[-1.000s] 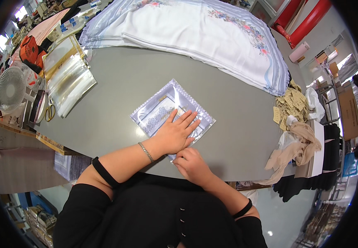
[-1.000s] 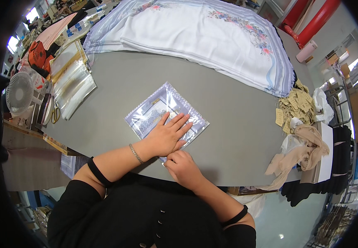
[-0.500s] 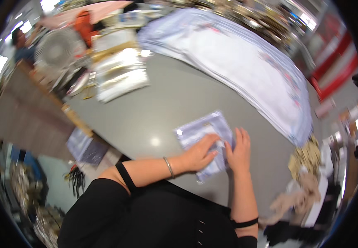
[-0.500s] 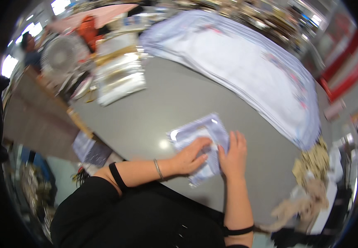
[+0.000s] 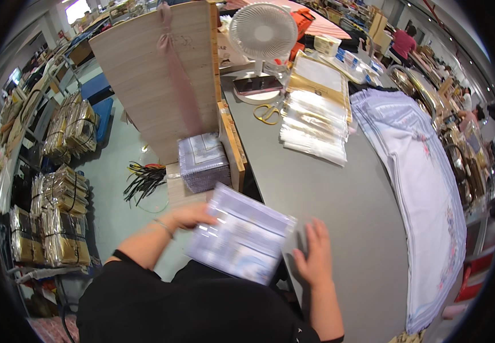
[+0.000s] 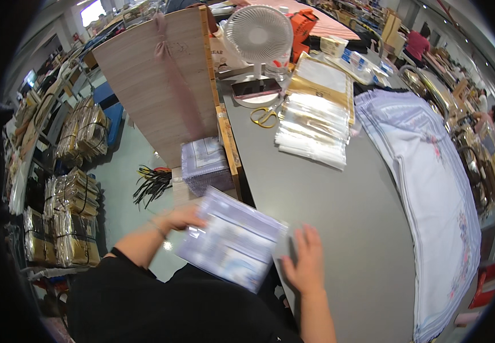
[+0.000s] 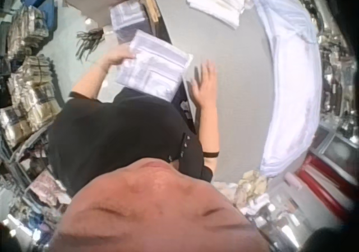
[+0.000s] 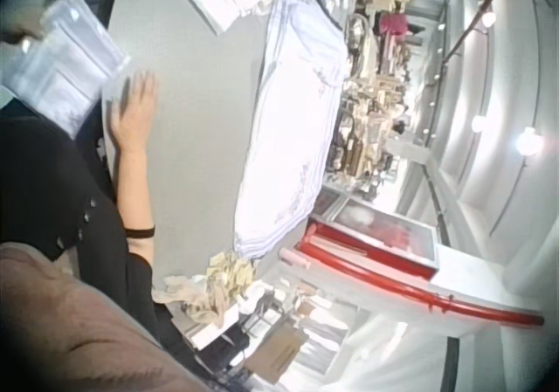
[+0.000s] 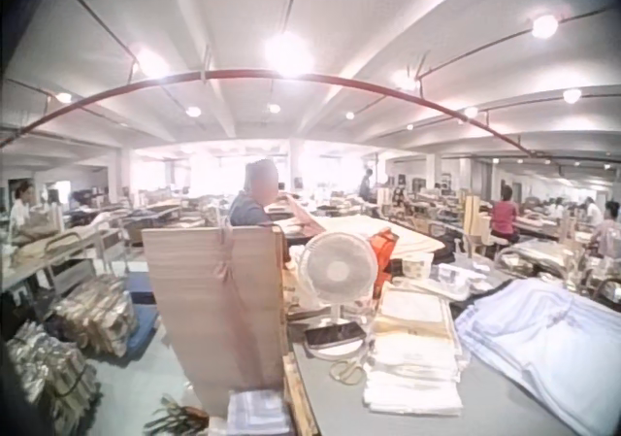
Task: The person repeatedly folds floral-patterned tablecloths on a worktable and places them into clear plastic bags. The person then stacks the packaged items on the table. The process is repeated for multiple tablecloths.
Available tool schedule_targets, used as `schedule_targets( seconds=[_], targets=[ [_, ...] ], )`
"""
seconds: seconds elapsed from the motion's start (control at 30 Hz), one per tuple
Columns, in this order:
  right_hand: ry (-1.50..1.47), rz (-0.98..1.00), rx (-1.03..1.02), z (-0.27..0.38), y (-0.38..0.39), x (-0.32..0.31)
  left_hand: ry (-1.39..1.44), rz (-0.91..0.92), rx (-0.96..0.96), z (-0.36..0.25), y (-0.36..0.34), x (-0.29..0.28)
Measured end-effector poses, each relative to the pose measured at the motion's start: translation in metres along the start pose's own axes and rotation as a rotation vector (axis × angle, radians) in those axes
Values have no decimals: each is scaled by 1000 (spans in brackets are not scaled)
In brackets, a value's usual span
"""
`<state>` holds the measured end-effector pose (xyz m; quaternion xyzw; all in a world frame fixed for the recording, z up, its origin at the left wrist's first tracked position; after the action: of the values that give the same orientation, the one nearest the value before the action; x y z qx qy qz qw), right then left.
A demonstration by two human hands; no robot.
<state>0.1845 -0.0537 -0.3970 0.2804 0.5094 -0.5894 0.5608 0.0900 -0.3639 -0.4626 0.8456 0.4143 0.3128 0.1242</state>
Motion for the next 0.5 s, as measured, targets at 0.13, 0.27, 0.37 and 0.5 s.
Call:
schedule_targets(
  seconds=[0.13, 0.27, 0.37, 0.5],
  targets=[
    [135, -118, 238, -39, 27, -14, -151, -336, 234, -95, 74, -98],
    [195, -89, 259, -50, 41, 0, -1334, -505, 453, -128, 17, -129],
    [211, -99, 256, -49, 40, 6, -1623, -578, 271, -88, -70, -150],
    [241, -99, 269, -49, 40, 4, -1690, -715, 151, -32, -149, -183]
  ],
)
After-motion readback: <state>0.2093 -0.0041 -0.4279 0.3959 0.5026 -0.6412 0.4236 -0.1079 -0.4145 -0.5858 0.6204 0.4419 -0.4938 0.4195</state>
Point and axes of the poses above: each hand's wrist, its own y-axis away from the middle knuckle, its own x-axis out of the palm, z = x × y, the point moved 5 cm from there along -y, towards the middle knuckle, and after that the axes turned 15 degrees about y, right-handed, at the moved point
